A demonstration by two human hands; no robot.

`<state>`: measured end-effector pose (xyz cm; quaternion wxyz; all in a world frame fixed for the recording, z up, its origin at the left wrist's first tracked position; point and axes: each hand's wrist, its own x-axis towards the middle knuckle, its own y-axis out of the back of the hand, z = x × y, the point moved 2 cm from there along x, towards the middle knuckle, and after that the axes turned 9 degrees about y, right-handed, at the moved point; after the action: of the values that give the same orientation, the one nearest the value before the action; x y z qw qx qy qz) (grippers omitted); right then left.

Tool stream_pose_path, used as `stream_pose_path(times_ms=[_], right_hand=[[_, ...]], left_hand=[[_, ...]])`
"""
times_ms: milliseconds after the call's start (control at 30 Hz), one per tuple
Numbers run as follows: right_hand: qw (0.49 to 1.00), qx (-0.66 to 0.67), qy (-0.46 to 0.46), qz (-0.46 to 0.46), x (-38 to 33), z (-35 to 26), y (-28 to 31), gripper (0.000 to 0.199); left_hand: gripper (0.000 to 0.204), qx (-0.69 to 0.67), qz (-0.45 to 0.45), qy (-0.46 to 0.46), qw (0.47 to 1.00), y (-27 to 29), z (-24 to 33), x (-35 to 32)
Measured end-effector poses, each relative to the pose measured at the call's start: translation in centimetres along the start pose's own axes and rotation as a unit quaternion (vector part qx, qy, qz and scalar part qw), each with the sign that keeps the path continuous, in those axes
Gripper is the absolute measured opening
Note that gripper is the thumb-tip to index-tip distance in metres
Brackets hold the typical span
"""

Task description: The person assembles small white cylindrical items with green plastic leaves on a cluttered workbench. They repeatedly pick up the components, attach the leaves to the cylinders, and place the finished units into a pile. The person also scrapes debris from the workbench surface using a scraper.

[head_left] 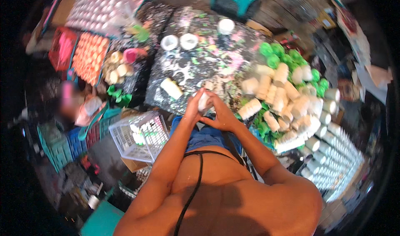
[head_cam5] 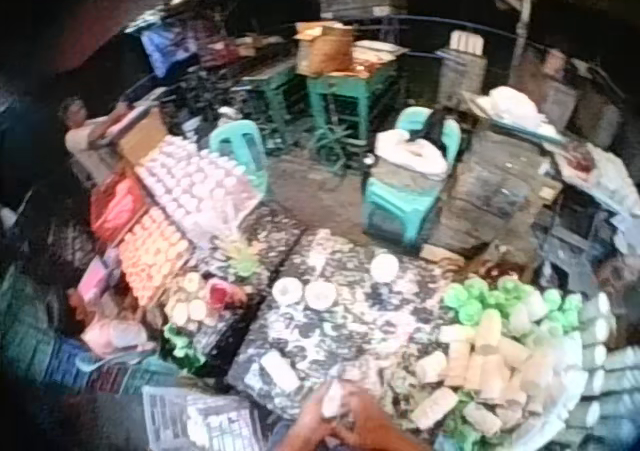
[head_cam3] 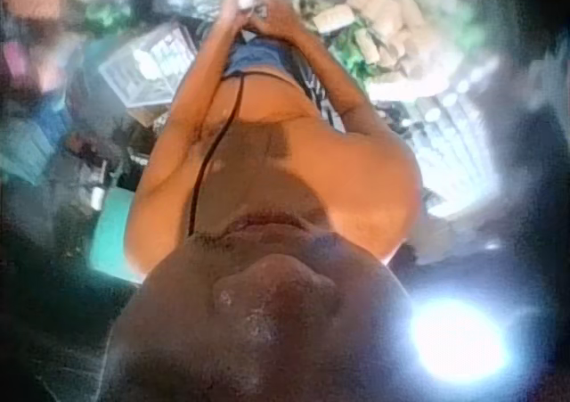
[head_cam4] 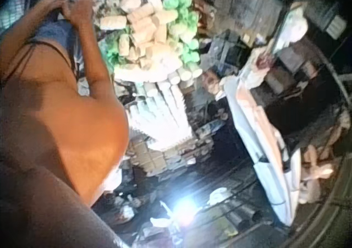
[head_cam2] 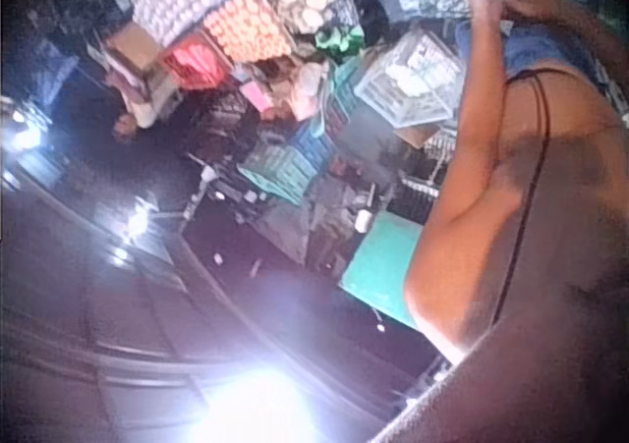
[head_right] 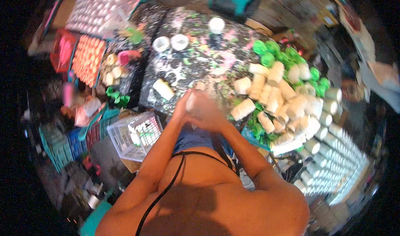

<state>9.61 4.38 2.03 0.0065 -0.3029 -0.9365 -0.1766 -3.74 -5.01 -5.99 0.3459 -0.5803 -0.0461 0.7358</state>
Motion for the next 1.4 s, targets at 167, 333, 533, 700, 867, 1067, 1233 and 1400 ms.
stream_pose_path(times_ms=[167,333,533,700,867,1067,1233,1400], right_hand=[[0.975,-0.017,-0.032,0.218,-1.8,-0.6,4.0,0.053],[0.971,0.026,-0.003,0.236,-2.2,0.1,1.4,0.086],[0.969,0.055,-0.095,0.221,-3.5,-0.6,6.0,0.094],[0.939,0.11,-0.175,0.273,-6.6,0.9,7.3,0.088],[0.883,-0.027,-0.224,0.413,-13.3,-0.1,17.3,0.09],[0.732,-0.333,-0.266,0.531,-23.5,-0.8,35.0,0.074],[0.741,-0.42,-0.406,0.332,-25.9,8.1,40.4,0.104],[0.685,-0.51,-0.444,0.271,-28.8,11.5,41.3,0.091]], left_hand=[[0.046,0.225,-0.047,-0.177,0.957,-4.2,-0.5,1.1],[0.071,0.162,-0.131,-0.14,0.968,-9.8,0.2,-0.5],[0.077,0.209,-0.177,-0.117,0.955,-13.6,-1.0,-1.6],[0.093,0.204,-0.202,-0.069,0.955,-16.6,-1.2,-2.5],[0.086,0.118,-0.271,0.01,0.955,-15.3,-1.9,-1.5],[0.074,0.216,-0.209,0.001,0.954,-13.0,-3.1,-0.1],[0.064,0.25,-0.173,0.009,0.953,-12.5,-3.2,-0.3],[0.053,0.257,-0.115,-0.009,0.96,-10.7,-2.1,0.5]])
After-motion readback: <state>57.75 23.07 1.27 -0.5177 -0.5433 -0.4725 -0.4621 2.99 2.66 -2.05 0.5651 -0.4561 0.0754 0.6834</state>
